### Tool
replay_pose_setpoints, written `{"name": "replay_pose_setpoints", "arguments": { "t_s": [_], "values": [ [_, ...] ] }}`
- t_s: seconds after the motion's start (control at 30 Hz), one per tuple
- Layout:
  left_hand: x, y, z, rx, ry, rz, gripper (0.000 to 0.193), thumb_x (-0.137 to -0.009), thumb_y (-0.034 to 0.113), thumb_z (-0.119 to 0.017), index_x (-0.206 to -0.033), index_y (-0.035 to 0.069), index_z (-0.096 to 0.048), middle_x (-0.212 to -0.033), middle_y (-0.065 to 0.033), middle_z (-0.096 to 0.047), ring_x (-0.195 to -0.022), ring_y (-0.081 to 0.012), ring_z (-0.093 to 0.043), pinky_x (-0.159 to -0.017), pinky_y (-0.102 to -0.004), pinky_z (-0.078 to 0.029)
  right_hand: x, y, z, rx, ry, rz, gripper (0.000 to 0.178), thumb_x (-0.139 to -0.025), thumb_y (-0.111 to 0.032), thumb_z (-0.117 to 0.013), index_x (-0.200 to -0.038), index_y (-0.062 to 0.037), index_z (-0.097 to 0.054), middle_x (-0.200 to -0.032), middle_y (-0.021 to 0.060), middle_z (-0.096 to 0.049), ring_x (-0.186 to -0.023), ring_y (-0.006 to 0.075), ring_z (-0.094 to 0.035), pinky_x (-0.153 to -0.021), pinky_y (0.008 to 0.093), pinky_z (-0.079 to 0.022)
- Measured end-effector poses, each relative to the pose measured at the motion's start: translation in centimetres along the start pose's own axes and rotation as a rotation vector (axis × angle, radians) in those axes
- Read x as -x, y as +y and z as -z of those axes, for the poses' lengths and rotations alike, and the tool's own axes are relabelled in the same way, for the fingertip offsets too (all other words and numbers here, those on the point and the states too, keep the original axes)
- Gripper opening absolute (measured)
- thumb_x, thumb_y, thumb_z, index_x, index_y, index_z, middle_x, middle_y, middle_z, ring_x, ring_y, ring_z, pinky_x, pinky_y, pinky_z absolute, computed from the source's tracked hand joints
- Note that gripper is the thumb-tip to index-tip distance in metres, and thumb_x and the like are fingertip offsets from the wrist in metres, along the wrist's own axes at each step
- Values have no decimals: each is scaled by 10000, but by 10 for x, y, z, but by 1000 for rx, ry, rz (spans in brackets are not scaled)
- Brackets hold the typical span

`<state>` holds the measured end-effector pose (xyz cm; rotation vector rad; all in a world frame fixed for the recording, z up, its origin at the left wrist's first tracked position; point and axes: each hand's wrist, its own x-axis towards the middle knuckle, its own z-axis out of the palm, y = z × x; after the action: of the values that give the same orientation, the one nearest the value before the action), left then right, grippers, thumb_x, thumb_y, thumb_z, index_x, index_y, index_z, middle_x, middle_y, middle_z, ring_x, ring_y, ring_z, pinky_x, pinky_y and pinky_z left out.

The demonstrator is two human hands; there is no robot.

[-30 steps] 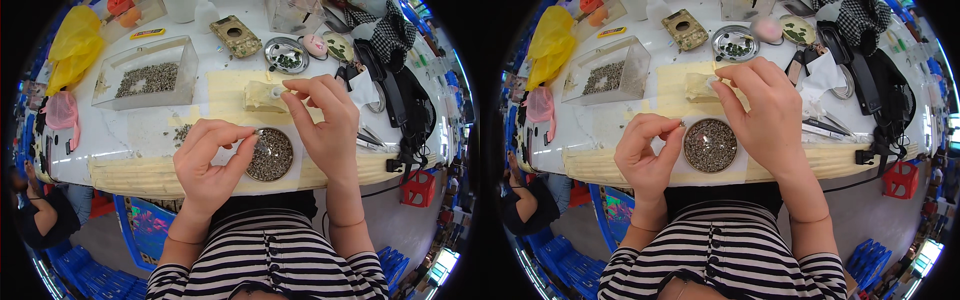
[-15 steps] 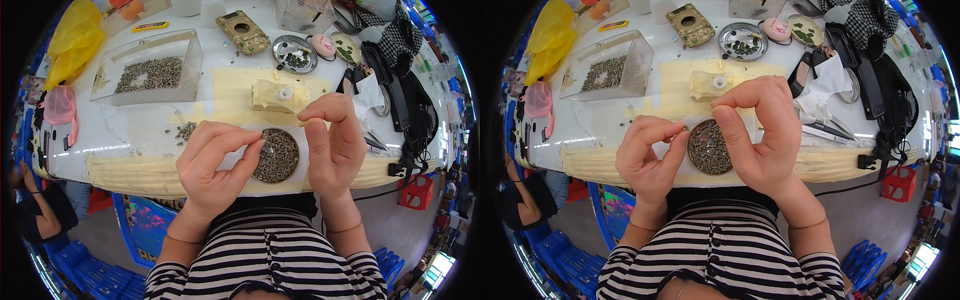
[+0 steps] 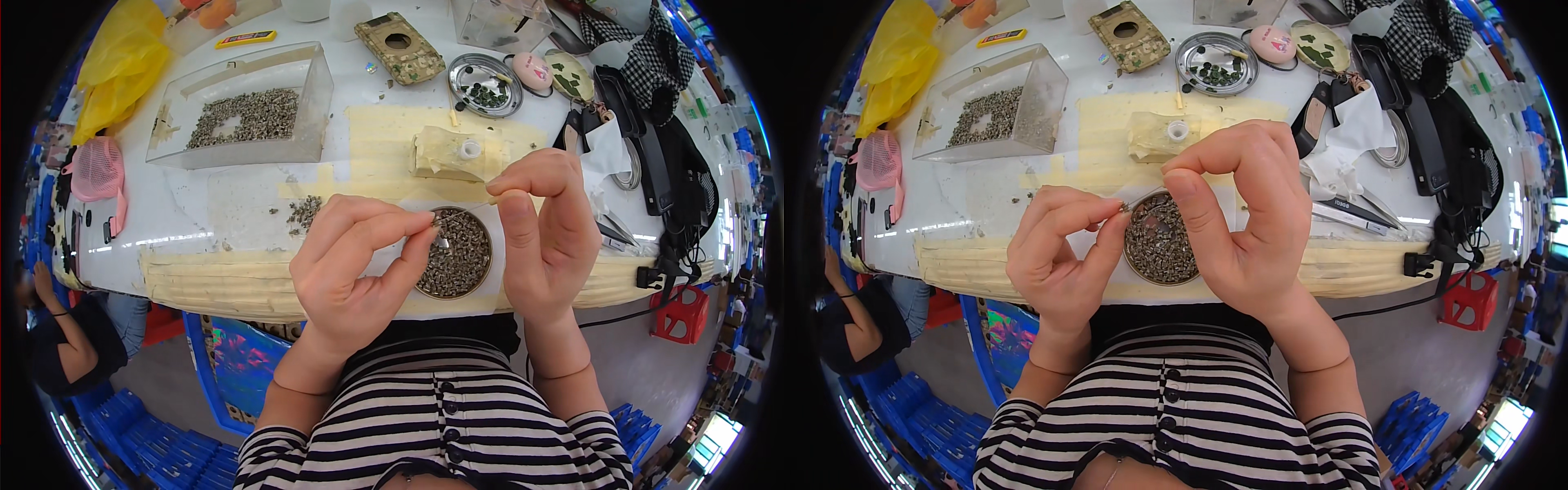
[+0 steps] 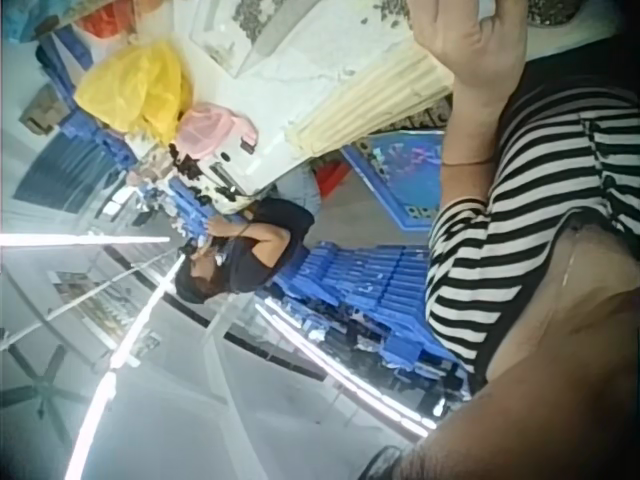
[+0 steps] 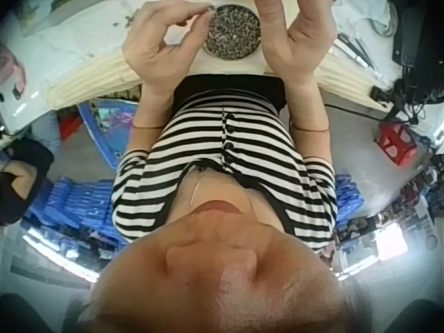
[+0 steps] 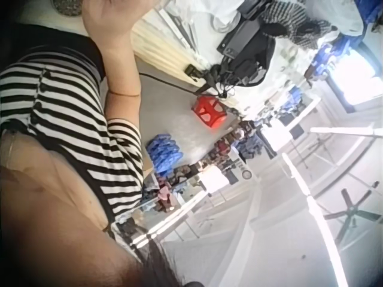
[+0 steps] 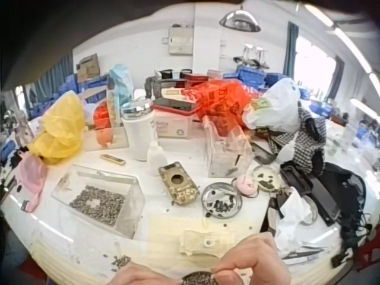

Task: Assemble small plastic components and adhesive parts onto toy tank models at a workbench.

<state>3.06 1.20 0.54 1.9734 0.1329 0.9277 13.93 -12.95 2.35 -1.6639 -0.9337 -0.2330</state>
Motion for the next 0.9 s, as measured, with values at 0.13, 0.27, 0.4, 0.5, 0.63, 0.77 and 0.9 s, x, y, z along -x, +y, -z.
{"name": "replay_pose_setpoints", "arguments": {
  "t_s": [0.13, 0.27, 0.4, 0.5, 0.63, 0.77, 0.9],
  "values": [
    [0, 0, 0, -2, 0, 1, 232, -685, -82, -784, -882, 24, -722, -801, -66, -663, -697, -191, -610, -612, -280, -469, -1, 0, 0, 16, -9, 14, 75, -852, -65, -699, -840, -24, -637, -827, 41, -638, -825, 232, -522, -751, 319, -440],
    [-1, 0, 0, -1, 1, -9, 228, -688, -80, -783, -881, 24, -722, -800, -66, -663, -695, -192, -608, -611, -281, -468, -1, -1, 0, 20, -9, 16, 78, -850, -66, -701, -839, -24, -636, -825, 40, -637, -822, 232, -522, -747, 319, -441],
    [0, 0, 0, 1, 9, -17, 232, -685, -79, -787, -882, 24, -723, -798, -66, -661, -694, -193, -607, -610, -282, -469, -1, 1, -1, 35, -6, 32, 80, -849, -63, -703, -838, -23, -634, -821, 41, -633, -820, 233, -522, -742, 319, -440],
    [0, -2, 0, 3, 11, -30, 236, -682, -79, -790, -884, 24, -724, -798, -67, -659, -693, -194, -606, -609, -282, -469, -1, 2, -1, 46, -1, 39, 80, -848, -59, -701, -839, -21, -632, -815, 42, -629, -819, 232, -521, -739, 318, -438],
    [0, -1, 0, 5, 11, -28, 239, -680, -81, -791, -884, 23, -725, -798, -68, -657, -691, -193, -605, -606, -283, -469, -1, 2, -1, 27, 8, 11, 77, -849, -54, -697, -839, -20, -629, -806, 43, -622, -813, 228, -519, -739, 309, -429],
    [0, -2, 0, -1, 16, -29, 240, -677, -85, -790, -882, 21, -725, -798, -69, -657, -688, -193, -604, -605, -281, -467, 0, 0, 0, -54, 71, -106, 78, -852, -56, -700, -838, -28, -628, -804, 44, -619, -802, 215, -516, -752, 301, -415],
    [1, -1, 0, 8, 19, -12, 237, -679, -88, -787, -882, 19, -725, -800, -73, -659, -689, -191, -607, -608, -278, -469, -7, 6, 3, 285, 157, 79, 92, -827, -76, -733, -840, -51, -646, -810, 33, -621, -794, 214, -512, -746, 313, -404]
  ]
}}
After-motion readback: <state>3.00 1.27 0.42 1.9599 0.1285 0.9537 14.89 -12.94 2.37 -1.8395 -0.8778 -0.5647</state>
